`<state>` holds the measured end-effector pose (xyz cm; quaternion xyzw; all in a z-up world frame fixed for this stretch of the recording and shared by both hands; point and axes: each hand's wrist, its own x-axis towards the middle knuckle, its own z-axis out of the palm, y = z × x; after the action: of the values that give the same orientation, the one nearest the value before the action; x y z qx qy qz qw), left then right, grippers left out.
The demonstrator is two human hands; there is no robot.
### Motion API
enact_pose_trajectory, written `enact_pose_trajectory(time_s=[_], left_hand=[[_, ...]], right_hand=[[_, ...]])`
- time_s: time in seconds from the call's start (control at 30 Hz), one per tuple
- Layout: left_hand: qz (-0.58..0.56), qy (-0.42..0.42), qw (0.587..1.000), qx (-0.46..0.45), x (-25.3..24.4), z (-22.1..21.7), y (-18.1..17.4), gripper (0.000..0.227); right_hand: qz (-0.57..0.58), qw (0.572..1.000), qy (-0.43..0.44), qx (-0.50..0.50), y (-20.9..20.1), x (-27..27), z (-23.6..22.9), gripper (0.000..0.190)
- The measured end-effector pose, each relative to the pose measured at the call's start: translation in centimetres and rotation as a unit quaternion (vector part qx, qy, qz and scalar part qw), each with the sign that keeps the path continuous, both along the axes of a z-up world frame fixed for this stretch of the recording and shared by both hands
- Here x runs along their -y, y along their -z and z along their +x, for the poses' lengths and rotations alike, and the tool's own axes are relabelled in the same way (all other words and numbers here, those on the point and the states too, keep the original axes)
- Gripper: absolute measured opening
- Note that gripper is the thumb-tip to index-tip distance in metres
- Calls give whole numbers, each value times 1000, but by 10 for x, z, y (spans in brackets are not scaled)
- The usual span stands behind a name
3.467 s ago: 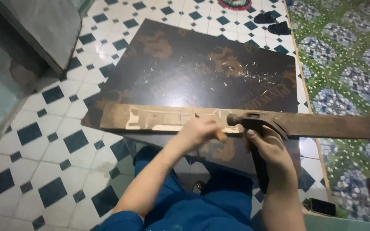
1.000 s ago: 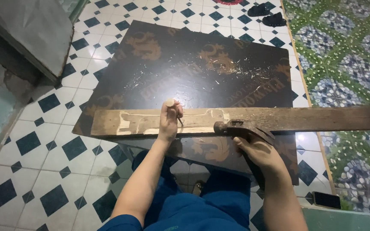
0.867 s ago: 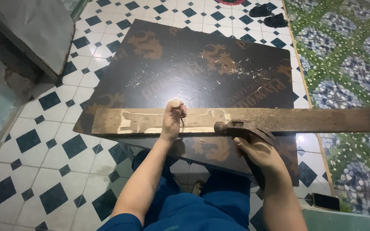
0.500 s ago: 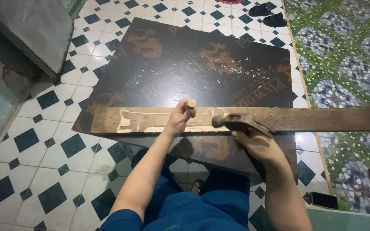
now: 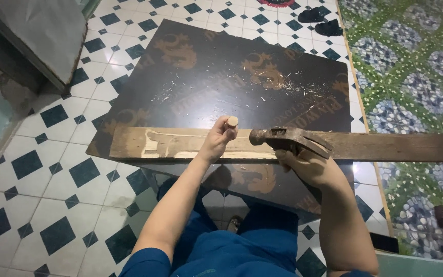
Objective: Using a hammer and a small wooden punch to carve or mark a wooden board on a low work surface.
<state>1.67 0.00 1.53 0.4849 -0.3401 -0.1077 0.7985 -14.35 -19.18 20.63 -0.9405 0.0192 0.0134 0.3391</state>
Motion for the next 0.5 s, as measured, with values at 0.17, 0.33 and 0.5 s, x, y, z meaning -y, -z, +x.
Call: enact_pose_trajectory(time_s=[0.17, 0.33, 0.5], left_hand=[[21, -5, 1000, 8, 3, -2, -1, 21], [36, -10, 999, 1, 4, 0, 3, 26], [40, -12, 999, -9, 6, 0, 7, 28]], right_hand=[[8, 1000, 2, 5, 19, 13, 3, 54], [20, 1000, 7, 14, 25, 23, -1, 58], [29, 999, -6, 28, 23, 20, -2, 56]])
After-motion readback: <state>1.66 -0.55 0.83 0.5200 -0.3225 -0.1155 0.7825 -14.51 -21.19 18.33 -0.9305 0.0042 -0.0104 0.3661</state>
